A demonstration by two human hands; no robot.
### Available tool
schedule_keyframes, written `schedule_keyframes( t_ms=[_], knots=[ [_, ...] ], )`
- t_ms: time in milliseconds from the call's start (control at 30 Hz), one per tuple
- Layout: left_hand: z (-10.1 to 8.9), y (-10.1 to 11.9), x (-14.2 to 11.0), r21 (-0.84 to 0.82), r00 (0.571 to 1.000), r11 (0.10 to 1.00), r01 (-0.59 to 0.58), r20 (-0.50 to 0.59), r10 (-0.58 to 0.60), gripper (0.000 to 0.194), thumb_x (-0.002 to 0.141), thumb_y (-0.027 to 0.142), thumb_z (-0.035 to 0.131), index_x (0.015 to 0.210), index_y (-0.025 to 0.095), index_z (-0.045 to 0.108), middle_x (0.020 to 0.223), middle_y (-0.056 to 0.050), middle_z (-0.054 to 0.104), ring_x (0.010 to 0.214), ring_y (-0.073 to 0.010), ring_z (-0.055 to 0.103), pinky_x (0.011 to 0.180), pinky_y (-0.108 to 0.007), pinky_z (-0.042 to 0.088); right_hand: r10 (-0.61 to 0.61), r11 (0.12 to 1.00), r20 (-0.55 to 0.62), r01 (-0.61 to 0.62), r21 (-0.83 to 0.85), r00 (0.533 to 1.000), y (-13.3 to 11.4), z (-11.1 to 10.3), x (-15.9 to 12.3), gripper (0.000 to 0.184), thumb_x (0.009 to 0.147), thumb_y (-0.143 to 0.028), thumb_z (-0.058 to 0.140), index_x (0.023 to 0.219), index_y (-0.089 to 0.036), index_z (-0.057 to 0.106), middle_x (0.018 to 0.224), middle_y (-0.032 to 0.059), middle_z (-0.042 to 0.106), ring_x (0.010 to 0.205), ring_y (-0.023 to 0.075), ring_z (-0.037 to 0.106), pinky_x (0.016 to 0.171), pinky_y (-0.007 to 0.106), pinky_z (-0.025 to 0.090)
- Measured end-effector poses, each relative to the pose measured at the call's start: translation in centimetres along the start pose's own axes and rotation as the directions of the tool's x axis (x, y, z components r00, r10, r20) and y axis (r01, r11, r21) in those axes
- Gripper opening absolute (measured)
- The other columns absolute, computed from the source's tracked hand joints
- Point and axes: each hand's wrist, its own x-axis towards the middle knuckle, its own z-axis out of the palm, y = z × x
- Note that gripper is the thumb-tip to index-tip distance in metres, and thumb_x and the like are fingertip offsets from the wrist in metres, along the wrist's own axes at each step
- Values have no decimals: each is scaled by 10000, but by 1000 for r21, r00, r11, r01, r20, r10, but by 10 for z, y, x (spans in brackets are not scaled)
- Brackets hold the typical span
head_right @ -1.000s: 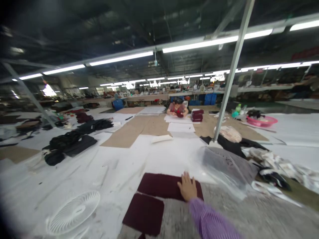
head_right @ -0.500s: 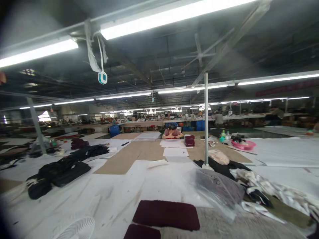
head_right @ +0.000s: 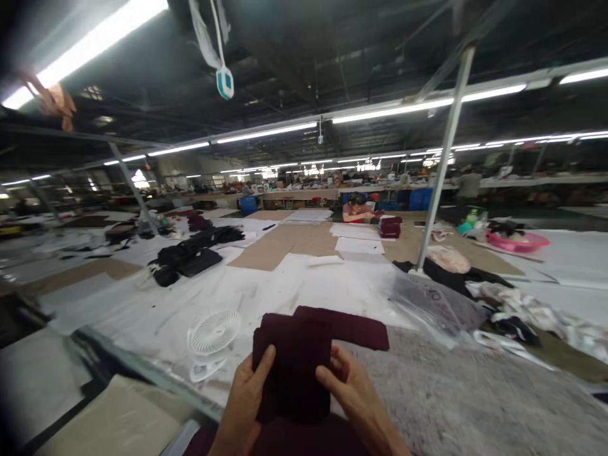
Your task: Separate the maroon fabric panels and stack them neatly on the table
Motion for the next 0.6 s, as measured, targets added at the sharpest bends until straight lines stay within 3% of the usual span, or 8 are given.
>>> schedule_keyframes(
  t_ms=[67, 200, 267, 367, 433, 600],
  knots=[
    [8, 12, -6, -253, 994, 962, 108, 16, -107, 509, 744, 479, 648, 1098, 115, 622, 946, -120, 731, 963, -277, 657, 870, -408, 518, 29, 1000, -46, -29, -8, 999, -15, 9, 2, 454, 748, -503, 677, 1093, -211, 637, 1095, 93, 711, 1009, 285, 649, 932, 446, 476],
    [15, 23, -22, -446, 961, 852, 273, 81, -265, 448, 690, 408, 731, 1024, 125, 637, 951, -115, 733, 960, -278, 664, 898, -421, 512, 46, 998, -158, -51, -24, 986, -22, 14, -2, 437, 700, -486, 722, 1038, -222, 640, 998, 77, 731, 893, 286, 677, 822, 437, 540],
    [14, 24, -27, -524, 929, 770, 363, 138, -344, 429, 704, 387, 725, 1042, 142, 626, 1000, -118, 725, 986, -281, 661, 919, -436, 504, 39, 999, -186, -40, -3, 982, -21, 14, -6, 591, 677, -465, 747, 1192, -257, 544, 978, 64, 729, 863, 271, 681, 794, 423, 554],
    [11, 23, -29, -586, 889, 673, 452, 234, -393, 468, 744, 378, 682, 1146, 160, 585, 1047, -121, 713, 1035, -285, 647, 955, -456, 481, 52, 998, -148, -45, 52, 988, -19, 13, -11, 897, 718, -429, 730, 1433, -326, 199, 917, 26, 723, 758, 227, 684, 697, 380, 567],
    [10, 21, -27, -579, 890, 678, 453, 260, -373, 529, 741, 374, 681, 1205, 153, 555, 1055, -129, 710, 1058, -298, 635, 970, -468, 470, 25, 999, -105, -20, 47, 994, -18, 11, -11, 923, 744, -409, 714, 1450, -344, 123, 965, 29, 708, 789, 215, 680, 719, 371, 560],
    [1, 6, -23, -409, 958, 866, 287, 98, -271, 495, 732, 428, 679, 1144, 163, 612, 1086, -136, 699, 1126, -319, 593, 1017, -482, 433, 0, 997, -53, -4, -72, 999, -18, -1, -5, 599, 721, -418, 728, 1237, -328, 436, 1236, 87, 603, 1039, 266, 629, 825, 404, 534]
  ],
)
